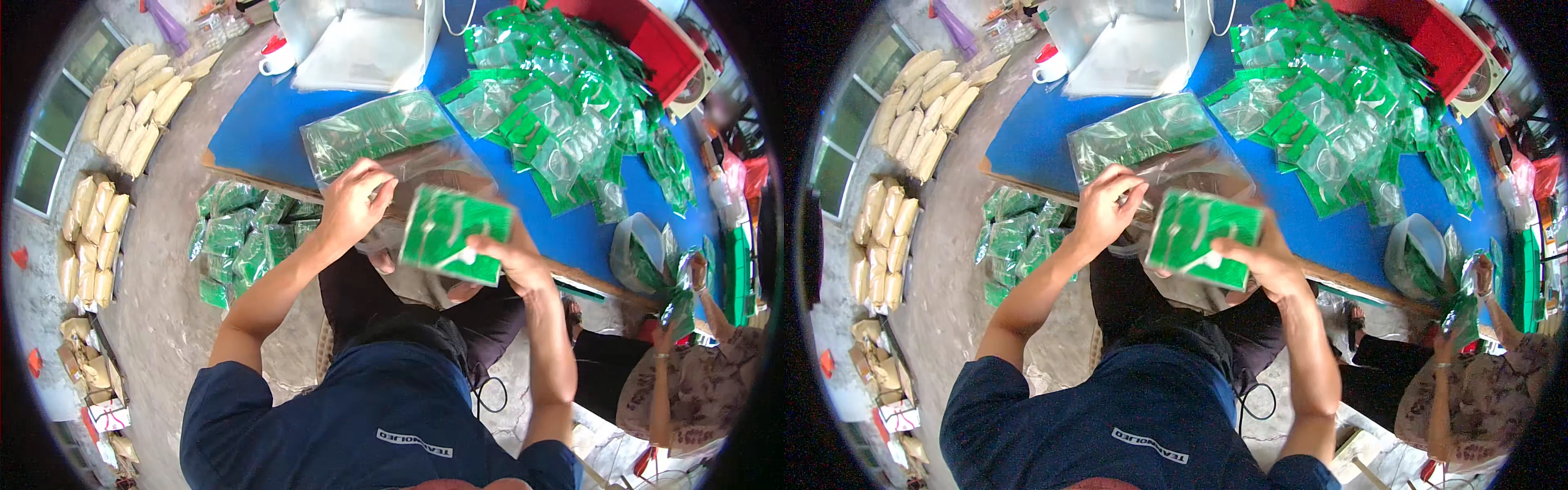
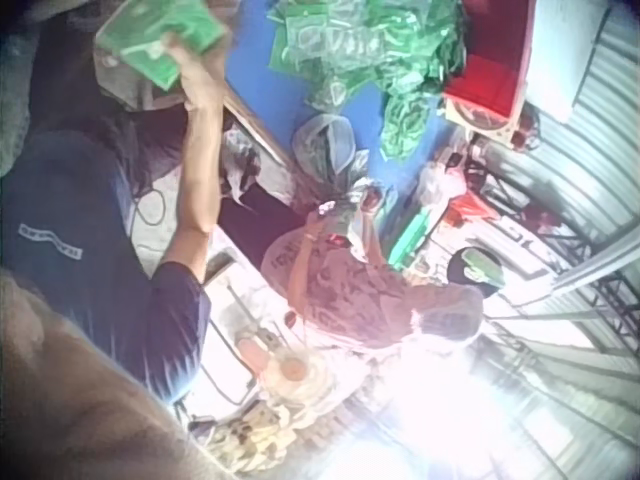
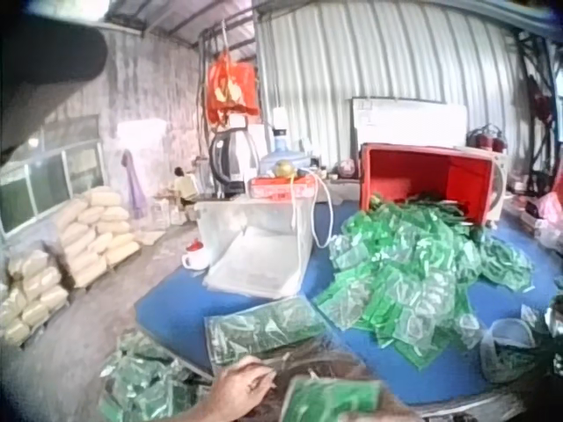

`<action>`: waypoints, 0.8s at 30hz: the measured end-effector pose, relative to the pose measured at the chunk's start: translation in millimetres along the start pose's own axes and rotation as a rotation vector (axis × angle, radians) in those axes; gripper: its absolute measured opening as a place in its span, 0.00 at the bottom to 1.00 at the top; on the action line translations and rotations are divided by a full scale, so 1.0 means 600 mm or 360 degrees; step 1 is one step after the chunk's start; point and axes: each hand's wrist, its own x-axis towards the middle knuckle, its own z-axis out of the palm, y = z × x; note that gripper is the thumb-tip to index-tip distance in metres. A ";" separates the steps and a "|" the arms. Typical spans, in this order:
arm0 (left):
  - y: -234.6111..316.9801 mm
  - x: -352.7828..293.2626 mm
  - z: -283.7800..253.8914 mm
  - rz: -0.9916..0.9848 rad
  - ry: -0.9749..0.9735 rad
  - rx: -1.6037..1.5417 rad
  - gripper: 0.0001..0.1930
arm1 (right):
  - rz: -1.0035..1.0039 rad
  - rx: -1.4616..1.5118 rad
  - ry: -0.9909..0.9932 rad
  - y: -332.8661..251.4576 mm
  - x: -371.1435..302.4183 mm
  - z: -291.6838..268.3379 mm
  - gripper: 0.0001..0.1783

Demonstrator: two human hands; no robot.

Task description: Counting and packing small green plastic bags into a larger clear plastic bag on a workbench.

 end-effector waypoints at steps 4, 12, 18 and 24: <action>0.033 0.017 -0.005 0.0165 0.0171 0.0083 0.04 | 0.0453 0.0163 -0.0647 0.007 0.082 0.011 0.31; 0.094 0.048 0.026 0.0283 0.0092 0.0028 0.04 | 0.0066 0.0438 -0.0060 0.095 0.143 0.105 0.33; 0.152 0.063 0.038 0.0140 0.0061 -0.0266 0.07 | 0.0249 -0.0339 -0.0241 0.017 0.216 0.116 0.39; -0.225 0.126 -0.015 -0.1179 -0.0073 -0.1072 0.43 | 0.0457 0.0020 -0.0059 0.061 0.252 0.133 0.33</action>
